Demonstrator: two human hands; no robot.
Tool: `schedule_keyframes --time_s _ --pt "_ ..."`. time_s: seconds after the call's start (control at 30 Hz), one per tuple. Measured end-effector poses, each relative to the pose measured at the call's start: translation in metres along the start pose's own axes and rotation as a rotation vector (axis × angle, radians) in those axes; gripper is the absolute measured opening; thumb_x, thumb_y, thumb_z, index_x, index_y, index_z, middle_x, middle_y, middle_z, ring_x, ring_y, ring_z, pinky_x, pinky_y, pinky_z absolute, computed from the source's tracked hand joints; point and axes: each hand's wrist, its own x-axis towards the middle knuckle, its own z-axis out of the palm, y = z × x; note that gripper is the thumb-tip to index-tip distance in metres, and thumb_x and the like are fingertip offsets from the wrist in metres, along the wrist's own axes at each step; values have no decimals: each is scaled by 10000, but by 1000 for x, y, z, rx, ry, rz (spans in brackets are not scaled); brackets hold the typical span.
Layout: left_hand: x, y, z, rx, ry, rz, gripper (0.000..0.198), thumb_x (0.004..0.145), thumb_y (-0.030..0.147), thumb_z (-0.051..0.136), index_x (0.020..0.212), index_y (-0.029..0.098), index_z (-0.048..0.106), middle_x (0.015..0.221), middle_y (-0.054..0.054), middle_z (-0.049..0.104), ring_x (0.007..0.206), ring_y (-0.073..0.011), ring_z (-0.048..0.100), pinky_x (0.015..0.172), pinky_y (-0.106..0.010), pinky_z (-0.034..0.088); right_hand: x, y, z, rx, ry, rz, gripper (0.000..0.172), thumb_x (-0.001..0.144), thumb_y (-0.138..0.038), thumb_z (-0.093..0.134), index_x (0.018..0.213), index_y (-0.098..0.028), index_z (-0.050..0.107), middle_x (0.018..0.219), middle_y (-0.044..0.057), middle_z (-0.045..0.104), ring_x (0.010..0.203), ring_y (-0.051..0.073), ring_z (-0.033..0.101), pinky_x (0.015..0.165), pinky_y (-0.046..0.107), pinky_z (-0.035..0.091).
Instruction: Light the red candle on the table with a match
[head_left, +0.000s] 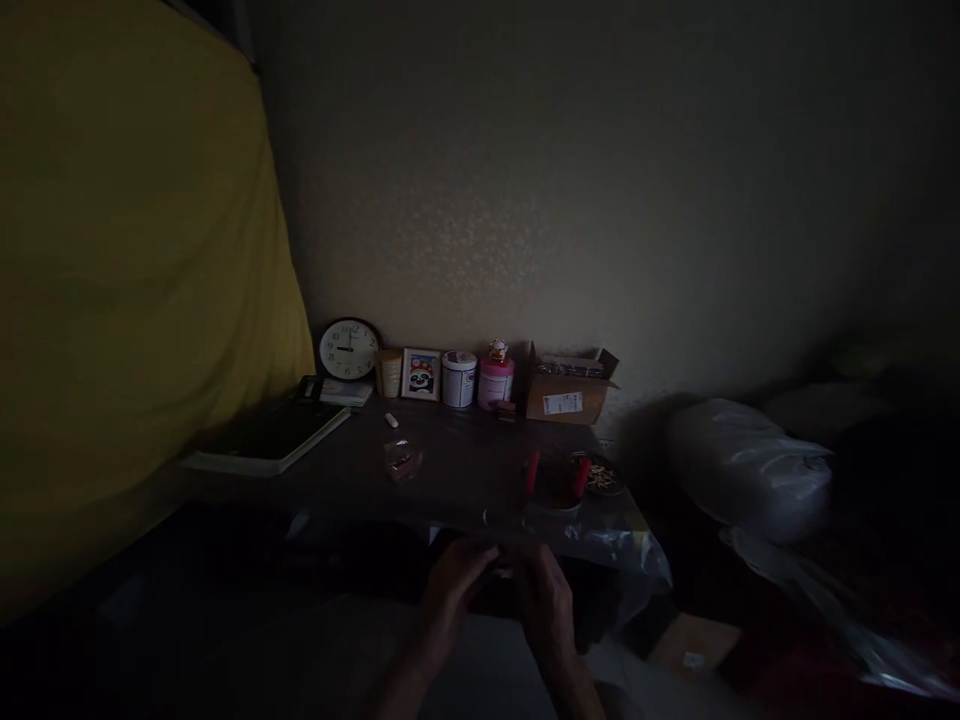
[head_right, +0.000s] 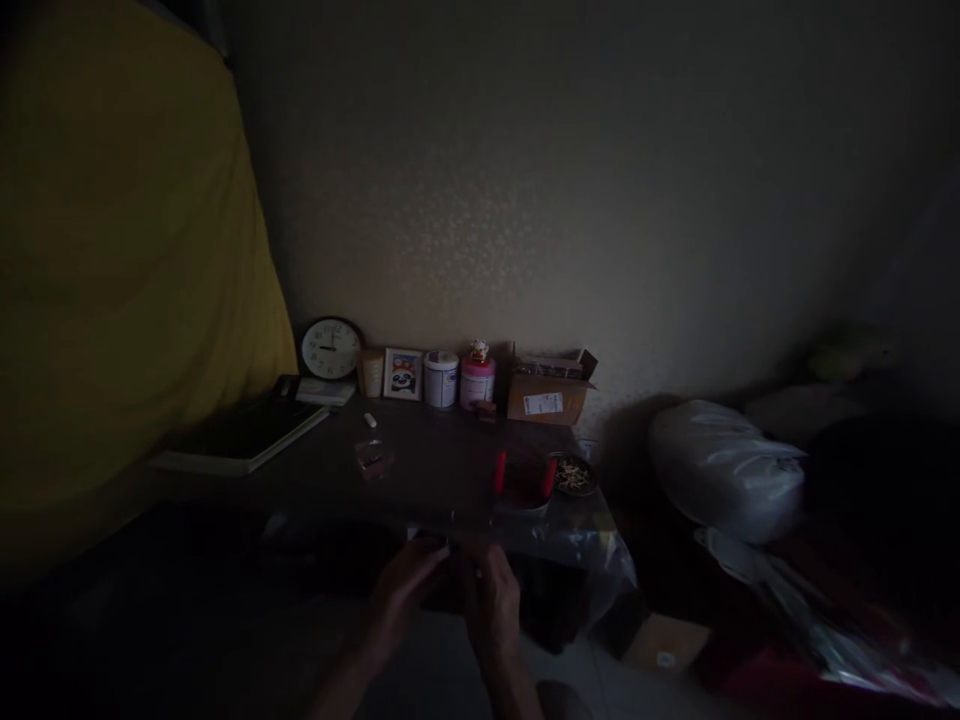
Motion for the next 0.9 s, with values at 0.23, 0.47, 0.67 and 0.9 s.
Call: schedule_keyframes --time_s 0.23,0.47,0.67,0.9 --pt "6 1 2 14 78 -43 198 625 289 751 761 159 688 703 -31 698 690 -165 646 681 -283 496 2 -18 -20 -24 64 -13 207 872 -240 466 945 -223 659 906 67 681 839 186 633 723 278 504" --pt "-7 15 5 31 62 -16 219 650 312 728 826 187 691 873 -44 725 847 -228 652 809 -346 480 -4 31 0 -43 32 176 263 855 -313 455 971 -204 666 873 72 689 742 210 633 616 303 499" --pt "-4 17 -34 51 150 -21 232 628 328 745 811 195 695 852 -11 747 813 -210 656 742 -292 493 8 37 -14 -26 213 379 235 848 -376 510 924 -211 658 892 44 680 773 192 627 625 260 479" --pt "9 26 -93 73 295 -22 382 513 370 805 803 162 670 849 -81 755 742 -215 679 673 -319 510 24 27 -31 78 357 458 288 804 -441 532 865 -189 657 911 57 662 866 217 609 710 310 477"
